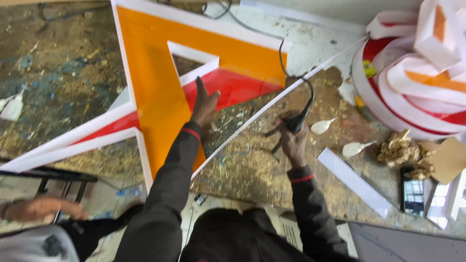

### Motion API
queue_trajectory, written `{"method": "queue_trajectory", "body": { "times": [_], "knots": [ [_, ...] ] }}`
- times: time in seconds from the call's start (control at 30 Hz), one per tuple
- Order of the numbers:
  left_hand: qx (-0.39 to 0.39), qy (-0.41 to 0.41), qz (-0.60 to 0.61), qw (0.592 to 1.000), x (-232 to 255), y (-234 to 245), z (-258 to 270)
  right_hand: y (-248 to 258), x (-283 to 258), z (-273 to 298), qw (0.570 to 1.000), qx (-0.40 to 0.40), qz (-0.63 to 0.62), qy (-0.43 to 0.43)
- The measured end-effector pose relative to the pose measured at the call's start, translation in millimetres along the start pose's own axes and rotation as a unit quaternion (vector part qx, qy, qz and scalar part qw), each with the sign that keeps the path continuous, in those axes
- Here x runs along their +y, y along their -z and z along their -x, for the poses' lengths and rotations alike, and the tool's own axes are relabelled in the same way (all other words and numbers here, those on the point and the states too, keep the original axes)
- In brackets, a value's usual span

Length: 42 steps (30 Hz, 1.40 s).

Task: The person assembles a large star-shaped sign by attaching white plastic strips to the edges of orange and red panels. They apply glue from a bottle to the strips and press them into place, then use a hot air gun to heat and secure the joints.

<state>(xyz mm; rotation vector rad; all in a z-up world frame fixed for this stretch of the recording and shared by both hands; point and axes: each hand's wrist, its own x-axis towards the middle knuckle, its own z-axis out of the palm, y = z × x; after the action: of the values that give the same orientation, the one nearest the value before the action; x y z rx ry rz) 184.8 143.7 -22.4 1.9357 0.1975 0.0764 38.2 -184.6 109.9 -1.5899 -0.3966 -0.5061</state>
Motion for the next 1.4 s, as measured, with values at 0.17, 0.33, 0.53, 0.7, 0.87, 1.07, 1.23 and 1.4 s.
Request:
{"method": "queue_trajectory", "body": {
  "times": [0.17,0.33,0.53,0.7,0.87,1.07,1.23,1.4],
  "knots": [
    [-0.006,-0.013,-0.051,0.999,-12,1,-19,1,-7,3,0.999,0.004,-0.027,-0.028],
    [0.055,-0.179,-0.161,0.969,-54,-1,6,3,-2,1,0.999,-0.001,-0.028,-0.02],
    [0.098,-0.235,-0.225,0.941,-70,-10,11,8,4,2,0.999,0.001,-0.047,-0.014],
    [0.076,-0.228,-0.203,0.949,-72,-5,3,-2,-3,3,0.999,0.01,-0.038,-0.003],
    [-0.124,-0.153,-0.22,0.955,-78,15,-6,-4,-4,5,1.0,-0.005,-0.026,0.013],
    [-0.237,-0.094,-0.214,0.943,43,77,141,2,-1,5,0.999,-0.003,-0.049,0.011],
    [-0.322,0.004,-0.164,0.932,40,110,218,2,10,6,0.998,-0.004,-0.063,0.016],
    [-0.332,0.024,-0.157,0.93,5,119,234,1,15,8,0.998,-0.012,-0.057,0.022]
  ]
}}
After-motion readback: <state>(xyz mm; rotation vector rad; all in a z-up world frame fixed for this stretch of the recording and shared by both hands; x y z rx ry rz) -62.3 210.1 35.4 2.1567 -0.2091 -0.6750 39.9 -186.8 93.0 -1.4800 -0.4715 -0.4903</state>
